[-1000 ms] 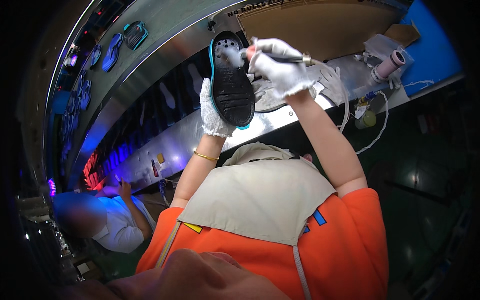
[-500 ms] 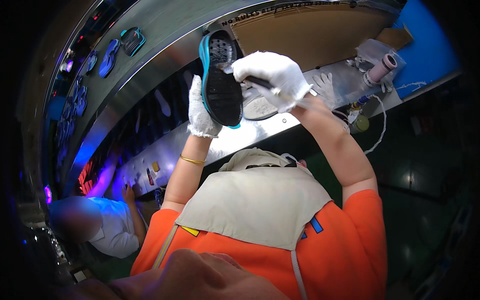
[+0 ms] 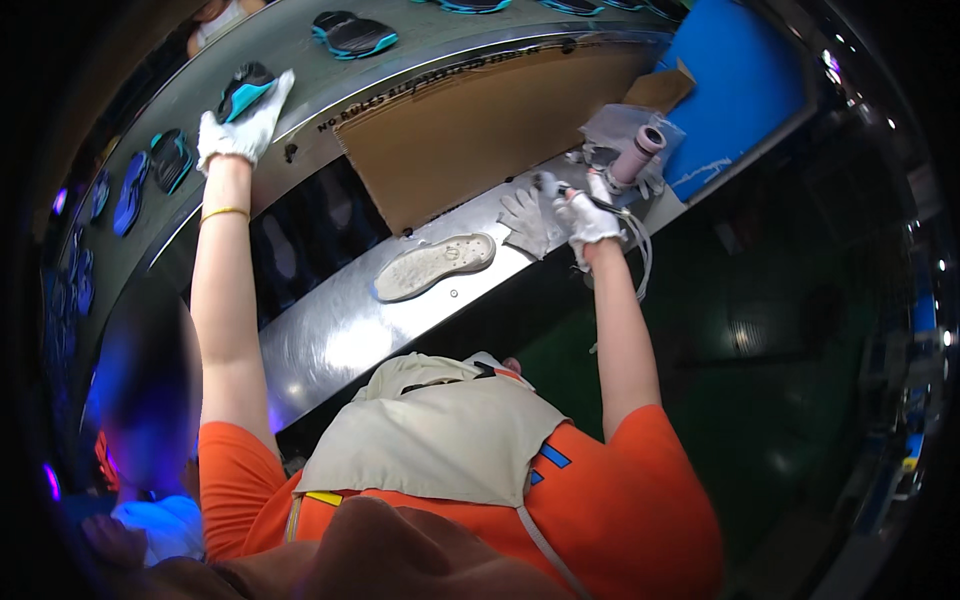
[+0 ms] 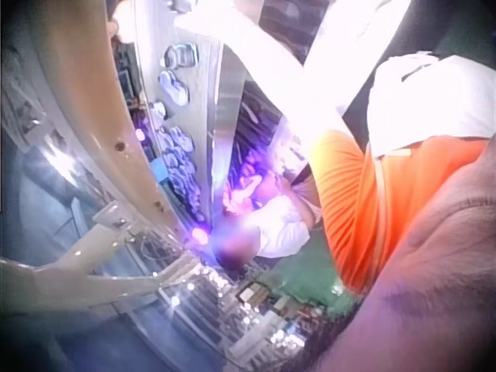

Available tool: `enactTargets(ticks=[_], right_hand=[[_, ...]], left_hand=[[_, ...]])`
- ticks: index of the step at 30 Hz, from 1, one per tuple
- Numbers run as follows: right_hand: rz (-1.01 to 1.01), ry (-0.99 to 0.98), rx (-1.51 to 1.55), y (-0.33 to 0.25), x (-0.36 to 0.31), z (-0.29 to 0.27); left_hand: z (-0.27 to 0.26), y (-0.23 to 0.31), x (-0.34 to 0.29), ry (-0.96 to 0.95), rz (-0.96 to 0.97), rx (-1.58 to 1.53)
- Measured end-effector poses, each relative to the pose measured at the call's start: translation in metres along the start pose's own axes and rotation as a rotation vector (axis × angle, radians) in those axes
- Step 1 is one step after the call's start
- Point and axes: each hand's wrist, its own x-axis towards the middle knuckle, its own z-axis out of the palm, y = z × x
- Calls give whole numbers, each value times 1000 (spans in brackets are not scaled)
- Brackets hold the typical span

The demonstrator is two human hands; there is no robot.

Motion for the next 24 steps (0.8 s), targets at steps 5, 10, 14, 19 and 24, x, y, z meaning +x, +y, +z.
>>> enactTargets(ticks=[5, 10, 14, 19, 24], right_hand=[[85, 72, -201, 8, 47, -8], [67, -95, -127, 64, 22, -11], [122, -381, -179, 97, -15, 23], [276, -417, -188, 99, -28, 82], [108, -425, -126, 130, 45, 61]], left_hand=[[-6, -22, -73, -270, -296, 82], [-96, -69, -200, -36, -446, 1016], [-192, -89, -270, 299, -812, 1339], [-189, -77, -297, 393, -787, 1122], [-201, -62, -311, 515, -616, 1114]])
